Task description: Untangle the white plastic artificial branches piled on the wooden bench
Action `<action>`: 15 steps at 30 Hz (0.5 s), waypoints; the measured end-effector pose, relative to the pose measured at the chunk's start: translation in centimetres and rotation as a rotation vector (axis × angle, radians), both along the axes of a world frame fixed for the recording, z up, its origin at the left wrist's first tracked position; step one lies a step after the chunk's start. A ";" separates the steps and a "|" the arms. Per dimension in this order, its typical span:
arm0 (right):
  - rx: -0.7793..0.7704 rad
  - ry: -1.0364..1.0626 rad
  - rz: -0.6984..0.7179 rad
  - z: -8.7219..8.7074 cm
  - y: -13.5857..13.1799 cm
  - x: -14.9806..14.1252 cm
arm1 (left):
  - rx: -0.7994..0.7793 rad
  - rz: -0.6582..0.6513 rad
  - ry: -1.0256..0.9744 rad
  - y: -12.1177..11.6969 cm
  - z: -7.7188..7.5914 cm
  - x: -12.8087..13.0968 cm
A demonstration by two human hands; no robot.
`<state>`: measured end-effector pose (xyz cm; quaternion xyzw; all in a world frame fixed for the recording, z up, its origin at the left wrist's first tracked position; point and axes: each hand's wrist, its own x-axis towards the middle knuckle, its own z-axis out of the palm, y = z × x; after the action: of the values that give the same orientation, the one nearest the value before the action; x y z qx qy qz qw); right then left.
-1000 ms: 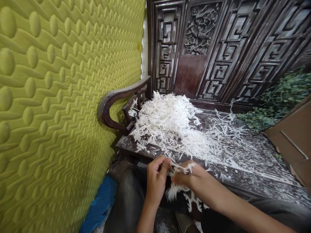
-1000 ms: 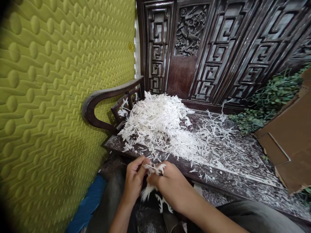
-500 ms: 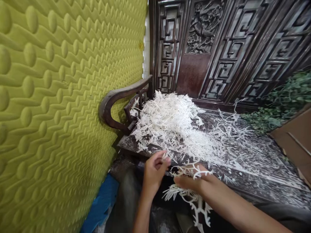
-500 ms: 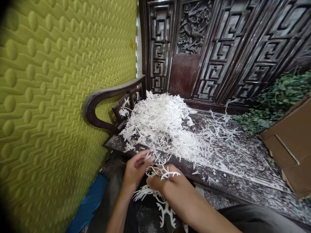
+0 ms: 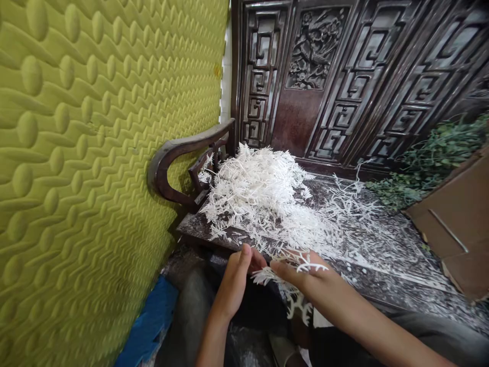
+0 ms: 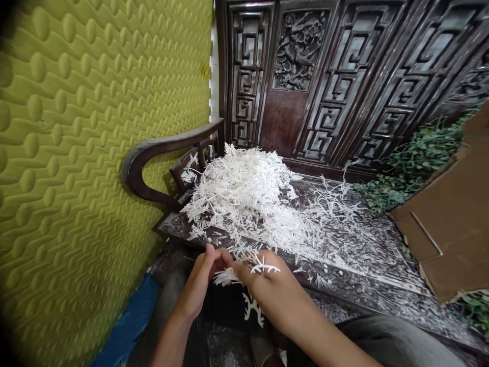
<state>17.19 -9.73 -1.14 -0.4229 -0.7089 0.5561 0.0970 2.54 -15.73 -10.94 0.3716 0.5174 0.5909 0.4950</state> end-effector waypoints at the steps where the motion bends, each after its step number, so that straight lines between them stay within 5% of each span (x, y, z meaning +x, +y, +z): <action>1: 0.053 0.046 0.049 0.1 0.0 0.0 | 0.006 -0.035 -0.027 -0.2 0.2 0.1; 7: 0.464 -0.012 0.075 -0.9 -0.3 0.2 | 0.004 -0.094 0.023 -0.3 1.5 1.0; 15: 0.620 0.002 0.104 -0.3 -0.9 0.5 | 0.170 -0.028 0.166 -0.7 2.2 2.0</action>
<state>17.71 -10.66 -1.41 -0.3358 -0.8652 0.3183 0.1935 4.52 -16.46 -8.74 0.4670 0.4994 0.5929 0.4254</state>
